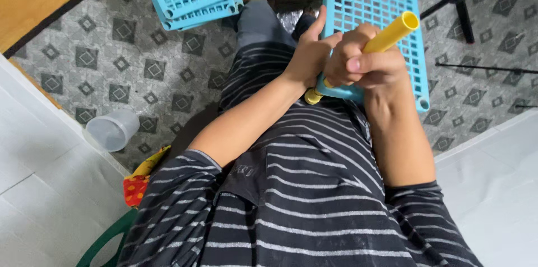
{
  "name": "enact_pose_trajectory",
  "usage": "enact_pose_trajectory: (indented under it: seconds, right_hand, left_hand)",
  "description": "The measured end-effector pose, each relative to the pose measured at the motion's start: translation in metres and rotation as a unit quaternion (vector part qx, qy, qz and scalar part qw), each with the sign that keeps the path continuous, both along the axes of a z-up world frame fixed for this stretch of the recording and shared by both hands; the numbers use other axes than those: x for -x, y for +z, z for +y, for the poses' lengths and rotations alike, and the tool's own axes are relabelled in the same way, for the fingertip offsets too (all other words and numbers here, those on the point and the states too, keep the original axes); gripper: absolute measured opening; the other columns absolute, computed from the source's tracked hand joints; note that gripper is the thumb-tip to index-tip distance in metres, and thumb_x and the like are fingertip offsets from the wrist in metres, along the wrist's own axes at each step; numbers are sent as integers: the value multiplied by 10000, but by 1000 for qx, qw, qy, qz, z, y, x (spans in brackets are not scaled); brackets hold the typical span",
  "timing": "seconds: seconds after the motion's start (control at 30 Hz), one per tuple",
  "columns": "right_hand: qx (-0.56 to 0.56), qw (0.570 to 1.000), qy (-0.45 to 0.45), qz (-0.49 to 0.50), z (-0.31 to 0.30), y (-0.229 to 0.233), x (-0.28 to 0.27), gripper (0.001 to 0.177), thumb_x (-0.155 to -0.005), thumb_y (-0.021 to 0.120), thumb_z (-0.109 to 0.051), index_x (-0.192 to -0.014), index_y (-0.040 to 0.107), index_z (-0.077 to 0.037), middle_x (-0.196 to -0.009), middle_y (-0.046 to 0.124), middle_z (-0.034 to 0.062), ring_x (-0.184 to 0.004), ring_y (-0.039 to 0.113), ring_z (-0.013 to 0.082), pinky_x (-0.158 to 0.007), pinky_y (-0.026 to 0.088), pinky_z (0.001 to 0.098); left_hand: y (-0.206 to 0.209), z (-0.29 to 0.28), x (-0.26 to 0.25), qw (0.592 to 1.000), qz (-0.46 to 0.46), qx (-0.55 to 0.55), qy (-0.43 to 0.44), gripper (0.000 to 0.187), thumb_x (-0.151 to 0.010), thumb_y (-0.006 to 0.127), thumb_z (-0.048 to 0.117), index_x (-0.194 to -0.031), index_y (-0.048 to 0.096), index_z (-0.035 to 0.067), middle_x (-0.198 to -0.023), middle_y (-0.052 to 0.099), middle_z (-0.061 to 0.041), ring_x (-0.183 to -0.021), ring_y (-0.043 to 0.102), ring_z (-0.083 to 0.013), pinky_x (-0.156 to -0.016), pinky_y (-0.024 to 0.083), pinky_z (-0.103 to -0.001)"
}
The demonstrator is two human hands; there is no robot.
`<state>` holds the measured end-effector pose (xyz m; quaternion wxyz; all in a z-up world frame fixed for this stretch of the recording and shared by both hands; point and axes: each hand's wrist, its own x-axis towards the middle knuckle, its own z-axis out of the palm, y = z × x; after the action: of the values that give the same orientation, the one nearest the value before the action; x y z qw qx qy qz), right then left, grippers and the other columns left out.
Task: The person assembles a plastic rack by inserting yellow cylindrical legs into the holes of light blue plastic grid panels. They handle the panels and legs by hand, repeatedly inserting and adjusting the legs to fit the panels together.
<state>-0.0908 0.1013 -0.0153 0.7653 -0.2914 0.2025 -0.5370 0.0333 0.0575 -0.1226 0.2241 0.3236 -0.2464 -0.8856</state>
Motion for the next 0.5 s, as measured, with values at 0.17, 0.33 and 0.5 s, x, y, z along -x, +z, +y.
enact_pose_trajectory:
  seconds: [0.17,0.33,0.5]
  right_hand:
    - [-132,981,-134,45,4,2,-24,388,-950,631,-140,-699,339,-99,-584,284,16,-439,251,144,-485,223,341]
    - [-108,975,-178,77,-2,26,-25,350,-934,597,-150,-725,319,-108,-522,266,-2,-419,239,105,-416,206,288]
    - [-1,949,-231,217,-3,79,25,369,-999,564,-268,-726,348,-145,-504,315,-4,-394,273,99,-433,251,309]
  left_hand:
    - [-12,-3,-3,1000,-5,5,-15,810,-962,614,112,-1651,190,92,-1110,665,-159,-875,657,-205,-732,548,-340]
    - [-17,-2,-8,992,-96,71,-27,805,-970,634,102,-1660,220,84,-1238,728,-157,-1027,681,-200,-893,562,-314]
    - [-5,-7,-17,986,-134,87,-50,805,-956,660,116,-1642,238,112,-1404,537,-50,-1183,606,-179,-968,513,-342]
